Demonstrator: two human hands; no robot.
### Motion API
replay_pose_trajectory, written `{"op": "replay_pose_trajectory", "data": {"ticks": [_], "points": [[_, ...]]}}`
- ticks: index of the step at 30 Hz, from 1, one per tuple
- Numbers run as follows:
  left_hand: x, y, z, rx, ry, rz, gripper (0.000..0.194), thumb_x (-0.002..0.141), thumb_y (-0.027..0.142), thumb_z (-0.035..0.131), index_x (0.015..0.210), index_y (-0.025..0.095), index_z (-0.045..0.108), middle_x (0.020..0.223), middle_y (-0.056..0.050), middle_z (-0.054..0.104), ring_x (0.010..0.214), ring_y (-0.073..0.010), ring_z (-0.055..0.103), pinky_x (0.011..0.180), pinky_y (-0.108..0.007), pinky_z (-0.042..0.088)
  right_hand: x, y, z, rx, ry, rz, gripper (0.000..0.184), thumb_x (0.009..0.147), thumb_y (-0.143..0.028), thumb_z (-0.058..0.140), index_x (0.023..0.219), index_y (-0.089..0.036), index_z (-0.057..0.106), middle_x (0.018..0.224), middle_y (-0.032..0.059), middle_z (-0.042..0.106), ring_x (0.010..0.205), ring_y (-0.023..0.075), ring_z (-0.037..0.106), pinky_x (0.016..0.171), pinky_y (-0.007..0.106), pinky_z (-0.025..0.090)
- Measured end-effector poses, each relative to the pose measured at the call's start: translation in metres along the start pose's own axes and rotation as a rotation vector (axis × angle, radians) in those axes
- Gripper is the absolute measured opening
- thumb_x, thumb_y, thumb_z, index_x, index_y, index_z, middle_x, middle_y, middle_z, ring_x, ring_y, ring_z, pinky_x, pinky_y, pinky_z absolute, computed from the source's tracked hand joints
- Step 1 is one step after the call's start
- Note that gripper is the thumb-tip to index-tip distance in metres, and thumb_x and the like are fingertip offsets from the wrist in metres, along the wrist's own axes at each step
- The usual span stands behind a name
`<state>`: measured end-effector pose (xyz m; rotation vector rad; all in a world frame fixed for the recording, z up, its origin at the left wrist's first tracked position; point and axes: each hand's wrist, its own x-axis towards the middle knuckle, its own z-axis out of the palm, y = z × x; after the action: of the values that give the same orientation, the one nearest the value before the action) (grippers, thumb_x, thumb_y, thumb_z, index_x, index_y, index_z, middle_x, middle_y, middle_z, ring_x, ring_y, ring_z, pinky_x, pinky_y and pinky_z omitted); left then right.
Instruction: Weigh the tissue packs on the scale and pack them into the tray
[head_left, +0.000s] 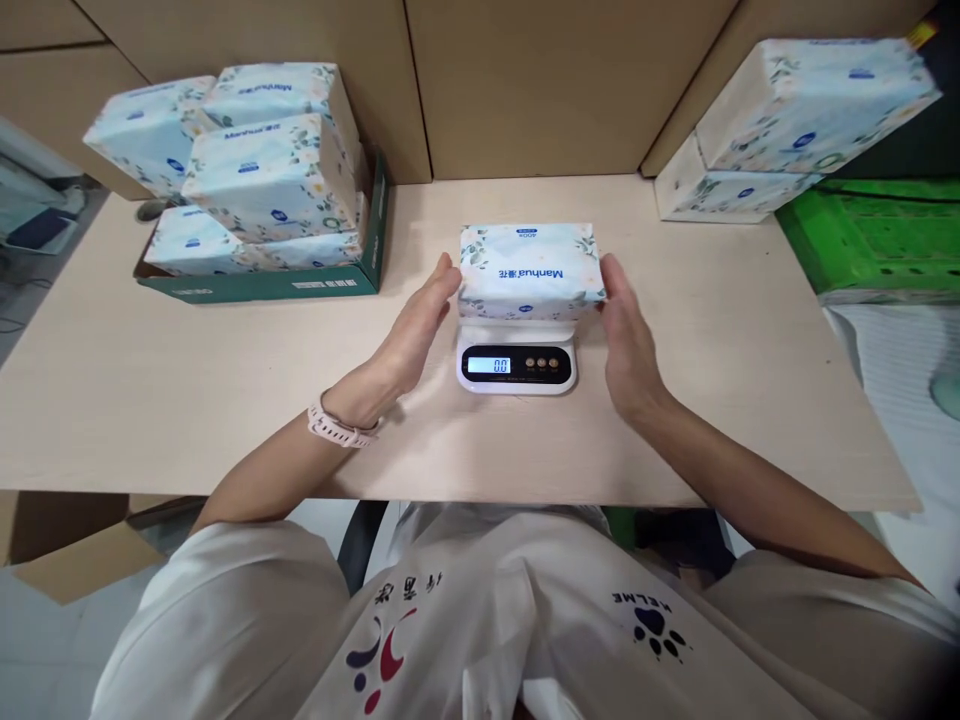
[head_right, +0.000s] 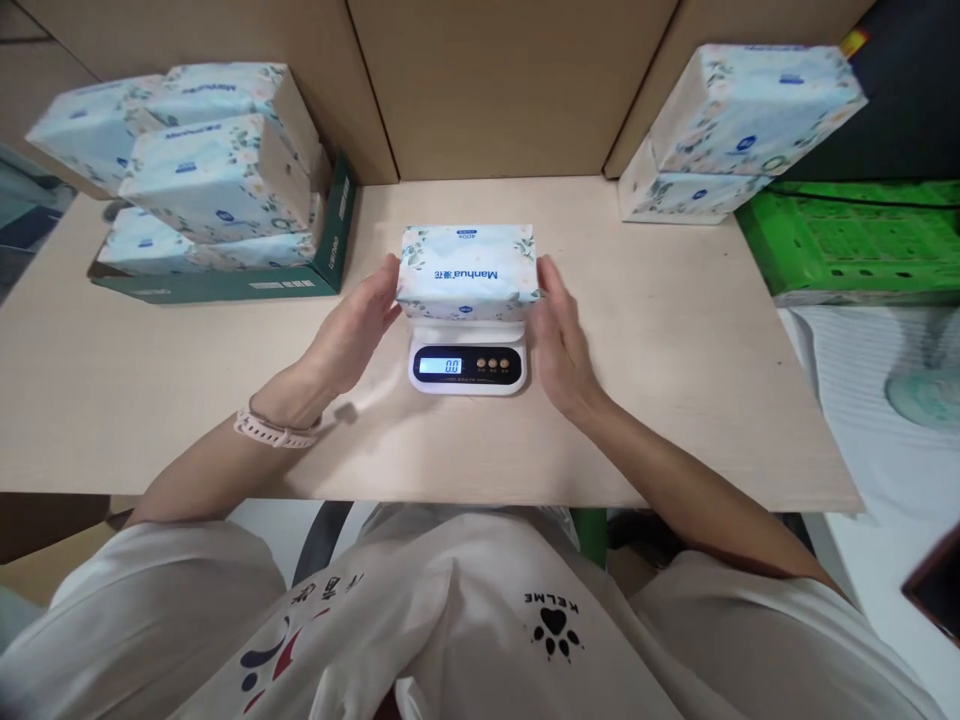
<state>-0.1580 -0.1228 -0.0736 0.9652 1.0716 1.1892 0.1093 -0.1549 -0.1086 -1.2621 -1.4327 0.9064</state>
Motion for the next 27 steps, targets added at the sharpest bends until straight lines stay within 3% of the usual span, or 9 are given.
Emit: {"op": "replay_pose_trajectory", "data": {"ticks": [3,7,13,17,20,27], "points": [[-0.004,-0.006,-0.023,0.059,0.107,0.01,0.059,0.096,0.06,0.073,0.148,0.032,0.069,0.18,-0.004,0.045,0.176,-0.0324,0.023,0.142,-0.05,0.027,0.01,0.015,-0.009,0.036,0.226,-0.089,0.063,0.106,-0.075,0.046,0.155,-0.037,0.058,0.163,0.0048,0.063,0.157,0.0275,0.056,0.136,0.059,0.039],[-0.014,-0.016,-0.047,-0.029,0.281,0.003,0.049,0.094,0.06,0.067,0.128,0.025,0.077,0.167,-0.011,0.061,0.167,-0.0327,0.045,0.138,-0.047,0.036,0.023,0.037,-0.015,0.088,0.395,0.007,0.058,0.107,-0.071,0.04,0.139,-0.03,0.065,0.138,0.0077,0.075,0.132,0.0251,0.072,0.123,0.058,0.052],[-0.027,-0.011,-0.049,-0.044,0.257,-0.014,0.042,0.095,0.057,0.064,0.121,0.026,0.079,0.155,-0.009,0.072,0.159,-0.0319,0.055,0.135,-0.049,0.041,0.028,0.046,-0.013,0.18,0.388,0.127,0.055,0.103,-0.07,0.044,0.126,-0.027,0.069,0.121,0.0054,0.078,0.118,0.0211,0.076,0.109,0.047,0.058],[-0.029,-0.008,-0.046,-0.06,0.239,-0.09,0.046,0.093,0.056,0.065,0.121,0.023,0.079,0.152,-0.013,0.073,0.156,-0.0339,0.058,0.133,-0.051,0.043,0.028,0.042,-0.011,0.278,0.417,0.137,0.056,0.099,-0.071,0.054,0.12,-0.024,0.073,0.118,0.0097,0.079,0.112,0.0222,0.075,0.106,0.044,0.056],[-0.029,-0.009,-0.046,-0.069,0.225,-0.13,0.046,0.093,0.055,0.063,0.121,0.022,0.079,0.149,-0.013,0.075,0.153,-0.0335,0.062,0.133,-0.05,0.045,0.027,0.038,-0.009,0.315,0.427,0.141,0.056,0.096,-0.07,0.06,0.117,-0.02,0.075,0.115,0.0133,0.08,0.109,0.0233,0.074,0.104,0.042,0.055],[-0.027,-0.005,-0.046,-0.123,0.239,-0.174,0.04,0.095,0.05,0.06,0.114,0.021,0.08,0.142,-0.011,0.079,0.144,-0.0305,0.069,0.131,-0.048,0.049,0.026,0.035,-0.009,0.278,0.43,0.163,0.058,0.097,-0.073,0.056,0.111,-0.022,0.078,0.11,0.0124,0.08,0.107,0.0248,0.074,0.102,0.044,0.056]]}}
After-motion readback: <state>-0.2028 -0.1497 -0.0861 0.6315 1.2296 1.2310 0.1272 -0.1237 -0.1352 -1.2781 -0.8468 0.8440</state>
